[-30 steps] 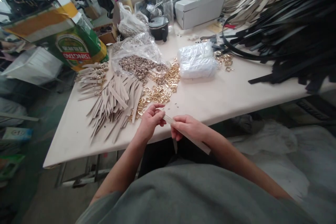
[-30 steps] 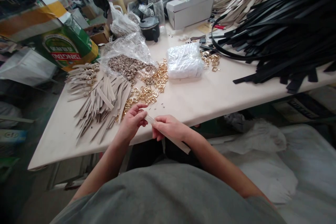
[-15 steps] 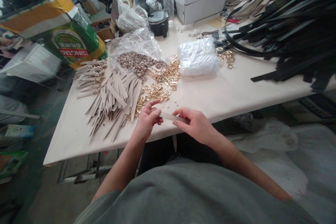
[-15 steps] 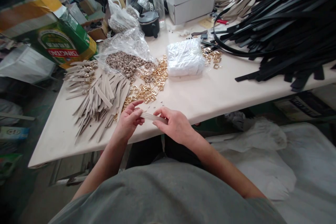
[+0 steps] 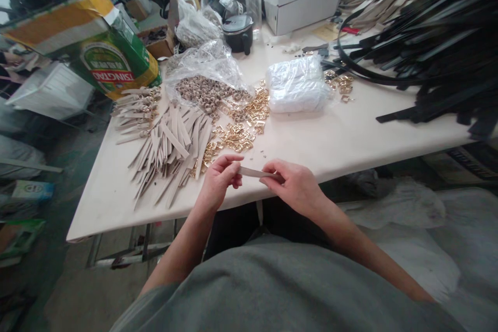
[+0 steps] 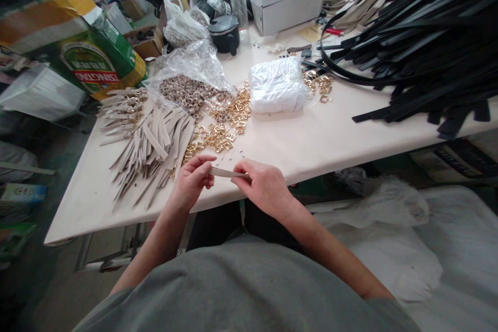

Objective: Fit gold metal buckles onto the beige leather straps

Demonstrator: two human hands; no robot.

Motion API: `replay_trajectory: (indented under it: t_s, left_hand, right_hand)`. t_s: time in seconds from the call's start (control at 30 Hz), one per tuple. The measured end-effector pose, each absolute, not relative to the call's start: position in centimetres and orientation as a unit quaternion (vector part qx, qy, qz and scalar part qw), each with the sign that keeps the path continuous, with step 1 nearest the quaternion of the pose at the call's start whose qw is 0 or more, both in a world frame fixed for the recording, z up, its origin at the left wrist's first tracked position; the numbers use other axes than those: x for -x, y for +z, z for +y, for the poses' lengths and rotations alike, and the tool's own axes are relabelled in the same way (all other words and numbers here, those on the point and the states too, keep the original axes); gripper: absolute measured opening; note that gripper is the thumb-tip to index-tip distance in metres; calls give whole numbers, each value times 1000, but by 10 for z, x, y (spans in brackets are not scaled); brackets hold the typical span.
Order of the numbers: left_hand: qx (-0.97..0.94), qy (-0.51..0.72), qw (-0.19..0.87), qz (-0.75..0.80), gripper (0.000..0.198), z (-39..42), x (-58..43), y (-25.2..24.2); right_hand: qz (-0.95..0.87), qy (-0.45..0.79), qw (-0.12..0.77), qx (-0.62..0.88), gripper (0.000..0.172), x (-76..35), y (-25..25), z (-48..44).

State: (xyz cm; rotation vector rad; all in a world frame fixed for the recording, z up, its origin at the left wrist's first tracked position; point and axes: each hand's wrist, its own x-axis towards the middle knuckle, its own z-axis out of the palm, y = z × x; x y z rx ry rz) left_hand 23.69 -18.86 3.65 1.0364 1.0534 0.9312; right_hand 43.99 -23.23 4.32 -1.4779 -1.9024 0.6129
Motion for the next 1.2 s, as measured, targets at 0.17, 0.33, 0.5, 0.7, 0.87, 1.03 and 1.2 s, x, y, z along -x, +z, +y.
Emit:
replay_trajectory:
  t_s: [0.17,0.33,0.5,0.7,0.87,1.03,1.2]
  left_hand:
    - [-446,397,656,461,26,-192,-237,37]
    - [-424,430,661,445,23,-195,-240,40]
    - [-442,433,659,428,20,-196,-240,41]
    - [-453,431,655,424,21,-197,-240,42]
    - [-446,440,660,414,20,-197,-241,43]
    - [-464,432,660,403,18,-196,-239,34]
    - [-622,396,543,401,25,-194,-239,35]
  right_hand:
    - [-758,60,323,564,12,-438,35,-230]
    - [-731,108,404,539,3,-437,34,-229]
    - [-695,216,458,511,20,-438,33,-229]
    - [-670,267,481,498,16,-434,33,-229]
    - [-669,288,479,490,13,-432,36,-228]
    - [-691,246,451,508,2,-433,38,-226]
    - [-713,211,432,510,7,-434,39,-226]
